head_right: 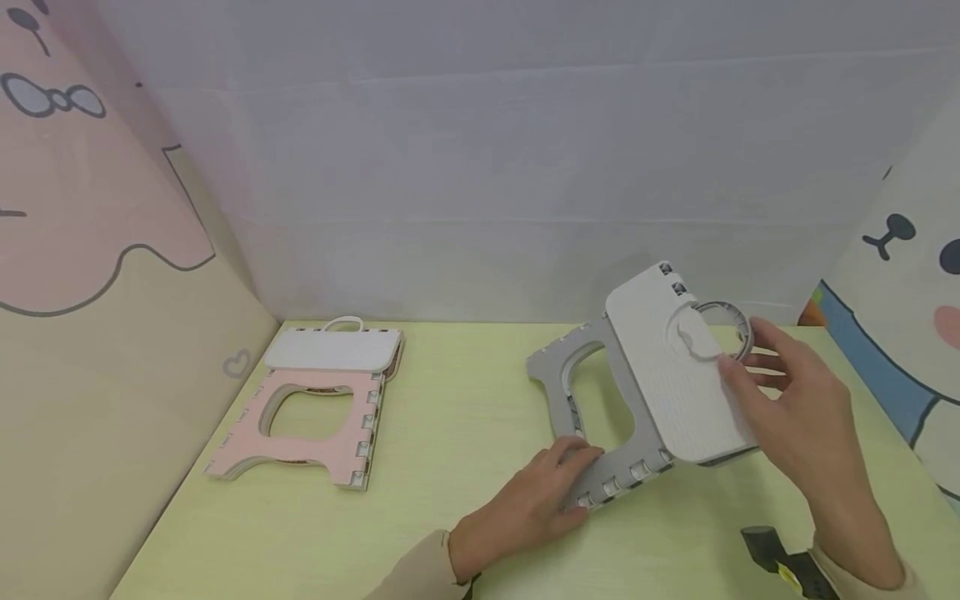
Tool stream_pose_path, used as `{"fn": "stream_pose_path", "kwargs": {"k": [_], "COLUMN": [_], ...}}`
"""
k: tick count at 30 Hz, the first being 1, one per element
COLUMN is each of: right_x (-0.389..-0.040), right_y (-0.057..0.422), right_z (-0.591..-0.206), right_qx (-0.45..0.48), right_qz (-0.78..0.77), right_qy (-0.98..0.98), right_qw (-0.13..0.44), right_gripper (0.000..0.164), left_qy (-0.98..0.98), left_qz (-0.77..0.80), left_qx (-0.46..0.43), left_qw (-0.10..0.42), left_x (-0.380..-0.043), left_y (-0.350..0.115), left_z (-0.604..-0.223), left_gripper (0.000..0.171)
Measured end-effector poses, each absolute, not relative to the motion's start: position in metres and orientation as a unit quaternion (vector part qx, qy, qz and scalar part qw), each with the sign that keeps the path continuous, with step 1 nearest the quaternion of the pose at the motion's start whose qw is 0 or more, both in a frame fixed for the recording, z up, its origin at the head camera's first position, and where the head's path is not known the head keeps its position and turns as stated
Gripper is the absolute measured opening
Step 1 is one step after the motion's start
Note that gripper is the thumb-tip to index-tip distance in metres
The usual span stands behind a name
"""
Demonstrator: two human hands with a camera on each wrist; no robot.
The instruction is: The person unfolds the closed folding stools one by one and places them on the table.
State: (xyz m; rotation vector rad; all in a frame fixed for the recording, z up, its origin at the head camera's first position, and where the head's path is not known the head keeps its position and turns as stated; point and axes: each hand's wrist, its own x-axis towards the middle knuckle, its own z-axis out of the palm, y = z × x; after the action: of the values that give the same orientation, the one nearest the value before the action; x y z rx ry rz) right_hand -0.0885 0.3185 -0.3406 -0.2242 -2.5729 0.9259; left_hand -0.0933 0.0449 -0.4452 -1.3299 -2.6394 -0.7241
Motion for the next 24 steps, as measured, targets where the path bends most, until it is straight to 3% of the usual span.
{"fn": "stream_pose_path", "kwargs": {"k": [24], "right_x": [-0.081], "right_y": [0.303], "right_z": [-0.328], "right_qx": [-0.085], "right_qz": [0.325], "right_qy": [-0.914], "right_qw": [0.228], "right_gripper": [0.059], "left_qy": [-0.856], "left_qz": [-0.275], "left_qx": [-0.436], "left_qw": [0.034], "left_x": [-0.100], "left_y": [0.054], "left_z": [-0.449], "left_gripper": [0.057]}}
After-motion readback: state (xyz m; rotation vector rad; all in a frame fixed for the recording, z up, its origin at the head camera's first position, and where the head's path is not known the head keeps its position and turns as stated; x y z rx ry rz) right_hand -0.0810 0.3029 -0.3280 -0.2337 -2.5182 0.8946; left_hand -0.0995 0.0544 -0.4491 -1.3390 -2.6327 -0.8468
